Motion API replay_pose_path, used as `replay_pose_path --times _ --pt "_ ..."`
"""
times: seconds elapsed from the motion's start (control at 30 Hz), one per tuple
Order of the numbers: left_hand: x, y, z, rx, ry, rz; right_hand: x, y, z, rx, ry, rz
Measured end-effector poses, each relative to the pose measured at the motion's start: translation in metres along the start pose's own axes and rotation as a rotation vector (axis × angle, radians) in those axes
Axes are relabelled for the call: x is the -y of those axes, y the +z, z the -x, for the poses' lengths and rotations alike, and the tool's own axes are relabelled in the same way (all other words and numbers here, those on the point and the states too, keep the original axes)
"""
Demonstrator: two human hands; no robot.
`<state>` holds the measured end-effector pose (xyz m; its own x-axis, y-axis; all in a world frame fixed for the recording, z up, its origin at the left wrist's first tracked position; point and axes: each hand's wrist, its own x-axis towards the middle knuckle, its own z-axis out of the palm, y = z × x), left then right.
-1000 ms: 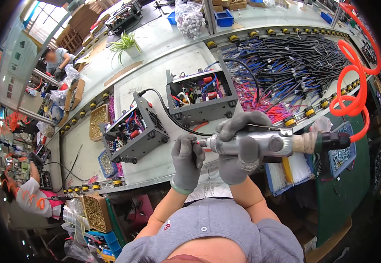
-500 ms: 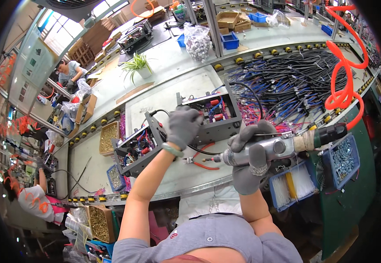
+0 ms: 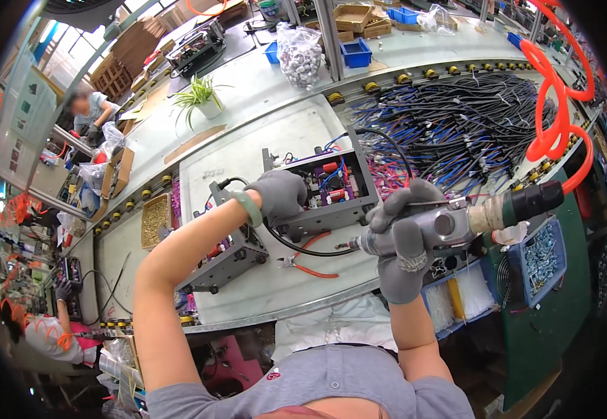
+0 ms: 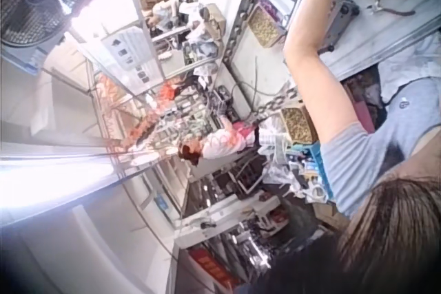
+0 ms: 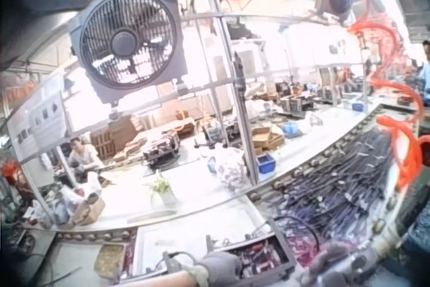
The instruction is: The person assembles electronic components into a metal chassis using a pneumatic screwdriver and pliers. They connect wires, secure internal parts, and fasten screws to the chassis, working on multiple units at a factory workstation.
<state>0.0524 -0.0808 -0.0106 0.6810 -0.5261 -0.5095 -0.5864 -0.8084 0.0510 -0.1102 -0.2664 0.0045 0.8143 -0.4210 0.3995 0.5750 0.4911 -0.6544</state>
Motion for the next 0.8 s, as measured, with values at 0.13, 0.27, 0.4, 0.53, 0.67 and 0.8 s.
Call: replay_pose_path --times 0.13,0.27,0.4,0.53,0.67,0.8 --pt "0.002 -0.002 0.012 -0.043 0.006 0.148 -0.025 0.010 -0.030 0.028 -0.066 -0.011" --pt "0.005 -0.001 0.011 -0.065 0.043 0.181 -0.055 0.011 -0.051 0.094 0.215 -0.092" --pt "0.007 0.002 0.009 -0.072 0.054 0.190 -0.096 0.010 -0.055 0.061 0.217 -0.172" --pt "0.006 -0.002 0.011 -0.057 0.052 0.197 -0.103 0.012 -0.055 0.183 0.260 -0.088" --pt "0.006 -0.003 0.007 -0.040 0.068 0.150 -0.117 0.010 -0.050 0.180 0.312 -0.036" --pt "0.019 0.025 -0.004 -0.236 0.181 0.215 -0.120 0.036 -0.054 0.322 0.072 0.376"
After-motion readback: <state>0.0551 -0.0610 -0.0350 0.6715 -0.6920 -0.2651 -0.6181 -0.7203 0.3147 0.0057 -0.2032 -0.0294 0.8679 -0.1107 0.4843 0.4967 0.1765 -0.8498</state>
